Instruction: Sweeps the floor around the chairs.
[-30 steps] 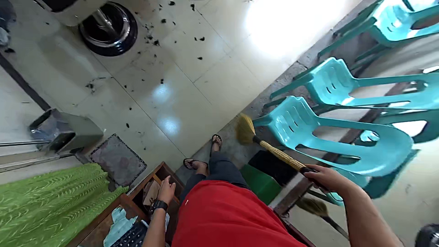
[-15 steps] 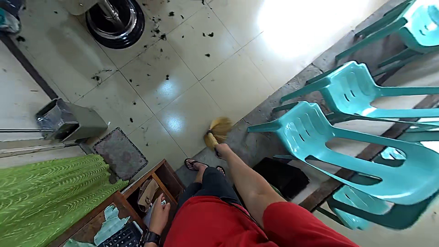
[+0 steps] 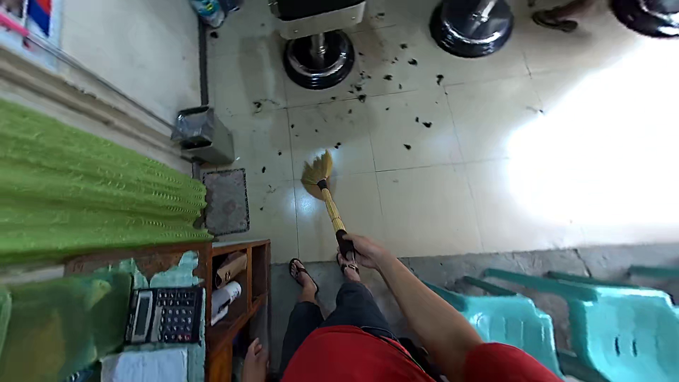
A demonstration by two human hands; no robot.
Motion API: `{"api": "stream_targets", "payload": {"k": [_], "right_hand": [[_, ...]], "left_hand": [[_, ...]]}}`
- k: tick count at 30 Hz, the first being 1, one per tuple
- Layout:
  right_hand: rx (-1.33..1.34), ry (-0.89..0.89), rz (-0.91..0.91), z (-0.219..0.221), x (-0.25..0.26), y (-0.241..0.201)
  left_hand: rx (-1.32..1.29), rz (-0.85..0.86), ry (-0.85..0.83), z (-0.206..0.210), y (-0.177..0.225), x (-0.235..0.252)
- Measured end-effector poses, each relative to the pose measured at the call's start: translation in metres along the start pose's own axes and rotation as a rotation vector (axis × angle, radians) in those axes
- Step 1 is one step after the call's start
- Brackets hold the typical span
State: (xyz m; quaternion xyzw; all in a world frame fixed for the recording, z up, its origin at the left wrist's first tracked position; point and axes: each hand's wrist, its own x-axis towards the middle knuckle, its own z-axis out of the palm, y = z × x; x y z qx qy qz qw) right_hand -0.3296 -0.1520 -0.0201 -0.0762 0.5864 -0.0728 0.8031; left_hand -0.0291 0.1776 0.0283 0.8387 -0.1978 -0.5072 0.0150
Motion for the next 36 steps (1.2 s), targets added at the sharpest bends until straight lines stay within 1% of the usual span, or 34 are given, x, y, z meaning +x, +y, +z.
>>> {"api": "stream_targets", "payload": {"k": [3,5,6,8,10,11,12,14,17,19,21,23,25,27,29,31,33,34,36], "right_hand": [[-0.429,-0.169,0.176,-0.023,-0.048,0.017],[-0.681,-0.249,0.249,-0.042,-0.077,0.016],[-0.782,-0.303,0.301,-0.053,-0.086,0.012],[-0.951,-0.415,0.464,-0.067,-0.094,0.008],[-1.096,-0.470,0.622,-0.059,-0.084,0.010],[-1.167,-0.462,0.661,-0.049,-0.077,0.019],[-1.261,-0.456,0.656,-0.037,-0.069,0.032],[-1.455,-0.527,0.621,-0.011,-0.048,0.073],[-1.688,-0.612,0.589,0.030,-0.002,0.157],[-1.796,-0.621,0.526,0.054,0.029,0.208],[-1.825,-0.561,0.458,0.075,0.057,0.241],[-1.718,-0.436,0.357,0.085,0.075,0.246],[-1.548,-0.254,0.276,0.092,0.082,0.227],[-1.408,-0.088,0.179,0.092,0.089,0.201],[-1.357,0.037,0.077,0.085,0.096,0.175],[-1.375,0.136,-0.006,0.077,0.092,0.153],[-1.378,0.180,-0.065,0.066,0.076,0.145],[-1.368,0.163,-0.080,0.063,0.056,0.142],[-1.345,0.075,-0.090,0.042,0.008,0.145]], "left_hand": [[-0.142,-0.070,-0.009,0.083,-0.019,-0.034],[-0.217,-0.115,-0.017,0.135,-0.024,-0.053],[-0.282,-0.145,0.006,0.158,-0.026,-0.063],[-0.480,-0.225,0.062,0.195,-0.036,-0.088],[-0.610,-0.270,0.067,0.217,-0.047,-0.103],[-0.642,-0.300,0.060,0.228,-0.051,-0.111],[-0.670,-0.336,0.055,0.240,-0.056,-0.118],[-0.736,-0.388,0.053,0.265,-0.062,-0.133],[-0.804,-0.413,0.019,0.299,-0.071,-0.159],[-0.830,-0.448,0.002,0.318,-0.078,-0.174],[-0.856,-0.491,0.011,0.335,-0.088,-0.188],[-0.894,-0.507,0.038,0.353,-0.103,-0.200],[-0.921,-0.505,0.051,0.371,-0.120,-0.204],[-0.934,-0.496,0.040,0.380,-0.135,-0.206],[-0.952,-0.475,0.041,0.381,-0.144,-0.204],[-0.946,-0.440,0.039,0.377,-0.149,-0.200],[-0.952,-0.423,0.020,0.368,-0.150,-0.196],[-0.957,-0.411,0.020,0.363,-0.150,-0.192],[-0.973,-0.387,0.033,0.360,-0.150,-0.186]]}}
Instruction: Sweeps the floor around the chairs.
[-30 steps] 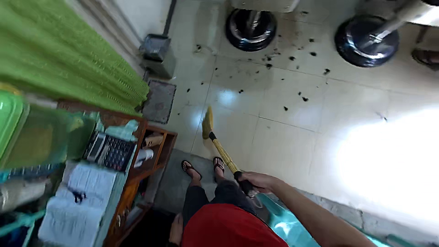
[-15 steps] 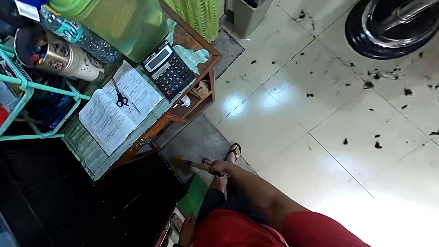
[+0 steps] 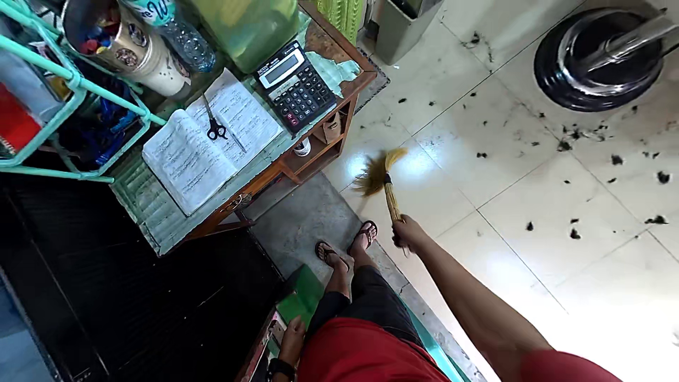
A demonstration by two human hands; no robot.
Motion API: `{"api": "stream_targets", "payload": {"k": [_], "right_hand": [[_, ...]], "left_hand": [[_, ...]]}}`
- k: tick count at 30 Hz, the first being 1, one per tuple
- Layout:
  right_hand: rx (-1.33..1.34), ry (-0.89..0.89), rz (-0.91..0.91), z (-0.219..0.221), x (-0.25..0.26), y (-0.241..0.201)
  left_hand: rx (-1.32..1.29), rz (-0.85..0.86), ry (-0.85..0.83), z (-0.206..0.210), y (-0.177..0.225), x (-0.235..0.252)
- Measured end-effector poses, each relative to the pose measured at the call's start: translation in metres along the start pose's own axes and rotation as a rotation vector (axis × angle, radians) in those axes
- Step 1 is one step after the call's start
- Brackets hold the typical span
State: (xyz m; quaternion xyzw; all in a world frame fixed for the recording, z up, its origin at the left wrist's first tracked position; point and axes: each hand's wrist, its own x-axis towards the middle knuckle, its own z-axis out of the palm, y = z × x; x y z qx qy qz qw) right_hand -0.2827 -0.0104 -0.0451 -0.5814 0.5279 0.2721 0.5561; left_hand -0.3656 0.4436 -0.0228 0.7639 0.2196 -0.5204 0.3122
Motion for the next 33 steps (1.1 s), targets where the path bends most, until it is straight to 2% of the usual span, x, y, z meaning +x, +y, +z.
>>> {"api": "stream_targets", "payload": {"k": [4,6,9,12,14,16,19,23,25,26,27,30,33], "right_hand": [[0.055,-0.226,0.019,-0.003,-0.110,0.027],[0.082,-0.392,0.048,0.005,-0.140,0.029],[0.105,-0.656,0.060,0.046,-0.134,0.023],[0.100,-0.810,0.010,0.117,-0.090,0.009],[0.151,-0.790,-0.009,0.165,-0.061,-0.001],[0.341,-0.681,0.059,0.205,-0.049,-0.010],[0.566,-0.515,0.140,0.234,-0.075,-0.010],[0.465,-0.603,0.112,0.186,-0.144,0.014],[0.432,-0.651,0.134,0.156,-0.146,0.026],[0.426,-0.666,0.124,0.147,-0.138,0.029],[0.433,-0.676,0.108,0.142,-0.125,0.030],[0.529,-0.642,0.074,0.145,-0.079,0.025],[0.707,-0.483,0.072,0.152,-0.057,0.027]], "left_hand": [[0.016,0.015,-0.042,-0.002,0.003,0.005],[0.023,0.013,-0.055,-0.006,0.003,0.006],[-0.011,0.005,-0.047,-0.014,-0.001,0.006],[-0.036,-0.018,-0.025,-0.021,-0.011,0.005],[-0.017,-0.018,-0.001,-0.024,-0.019,0.002],[0.027,-0.011,0.014,-0.030,-0.024,-0.004],[0.028,-0.025,0.019,-0.030,-0.032,-0.012],[-0.051,-0.049,0.015,-0.014,-0.072,0.007],[0.006,-0.011,-0.002,-0.002,-0.112,0.033],[0.032,0.004,-0.013,-0.002,-0.116,0.036],[0.049,-0.006,-0.019,-0.003,-0.108,0.033],[0.016,-0.025,-0.026,-0.015,-0.051,0.003],[0.009,-0.014,-0.009,-0.018,-0.039,0.005]]}}
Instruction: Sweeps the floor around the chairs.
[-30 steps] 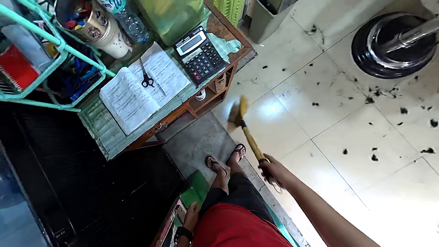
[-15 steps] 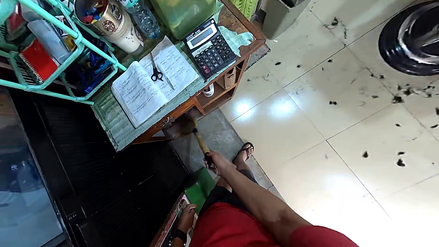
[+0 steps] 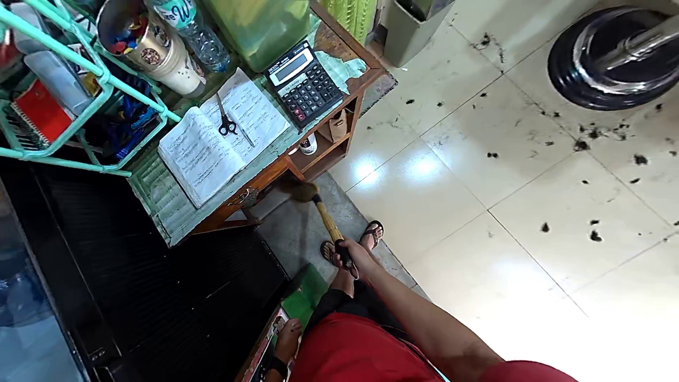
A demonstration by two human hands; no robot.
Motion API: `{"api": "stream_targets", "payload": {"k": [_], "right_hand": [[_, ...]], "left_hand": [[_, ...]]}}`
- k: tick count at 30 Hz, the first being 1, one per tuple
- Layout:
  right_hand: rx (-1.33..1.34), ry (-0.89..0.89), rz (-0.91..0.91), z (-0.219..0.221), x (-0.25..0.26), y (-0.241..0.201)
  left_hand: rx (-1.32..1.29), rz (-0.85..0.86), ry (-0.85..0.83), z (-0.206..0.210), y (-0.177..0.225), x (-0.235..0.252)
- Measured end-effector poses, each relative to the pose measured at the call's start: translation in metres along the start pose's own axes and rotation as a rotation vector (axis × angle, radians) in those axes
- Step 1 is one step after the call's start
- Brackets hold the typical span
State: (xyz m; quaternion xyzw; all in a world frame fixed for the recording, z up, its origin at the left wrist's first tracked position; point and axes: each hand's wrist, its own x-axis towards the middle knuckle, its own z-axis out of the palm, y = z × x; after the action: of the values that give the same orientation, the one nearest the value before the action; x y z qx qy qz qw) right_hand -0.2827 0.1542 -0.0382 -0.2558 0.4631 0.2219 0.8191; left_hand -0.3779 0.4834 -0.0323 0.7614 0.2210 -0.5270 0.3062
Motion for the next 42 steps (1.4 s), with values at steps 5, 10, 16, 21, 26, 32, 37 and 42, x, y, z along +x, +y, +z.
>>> {"api": "stream_targets", "payload": {"k": [5,10,16,21,26,32,37,42], "right_hand": [[-0.048,-0.002,-0.040,-0.028,-0.099,0.016],[-0.096,-0.015,-0.062,-0.054,-0.131,0.017],[-0.122,0.082,-0.191,-0.072,-0.007,-0.068],[0.050,0.057,-0.182,-0.050,-0.082,-0.045],[0.179,0.026,-0.112,-0.058,-0.061,-0.061],[0.164,0.175,-0.198,-0.026,-0.029,-0.048],[-0.160,0.018,0.013,-0.055,-0.120,0.007],[-0.706,-0.189,0.275,-0.074,-0.053,-0.001]], "left_hand": [[-0.001,0.054,0.005,-0.002,0.014,0.003],[0.049,0.030,-0.026,-0.002,0.037,-0.009],[0.085,0.026,0.011,-0.008,0.042,-0.011],[0.040,0.008,0.037,-0.015,0.043,-0.014],[0.141,0.035,-0.019,-0.009,0.038,-0.008],[0.047,0.037,0.000,-0.018,0.065,0.000],[-0.037,0.028,-0.037,-0.015,0.083,0.006],[0.098,0.097,-0.081,0.008,0.080,0.009]]}}
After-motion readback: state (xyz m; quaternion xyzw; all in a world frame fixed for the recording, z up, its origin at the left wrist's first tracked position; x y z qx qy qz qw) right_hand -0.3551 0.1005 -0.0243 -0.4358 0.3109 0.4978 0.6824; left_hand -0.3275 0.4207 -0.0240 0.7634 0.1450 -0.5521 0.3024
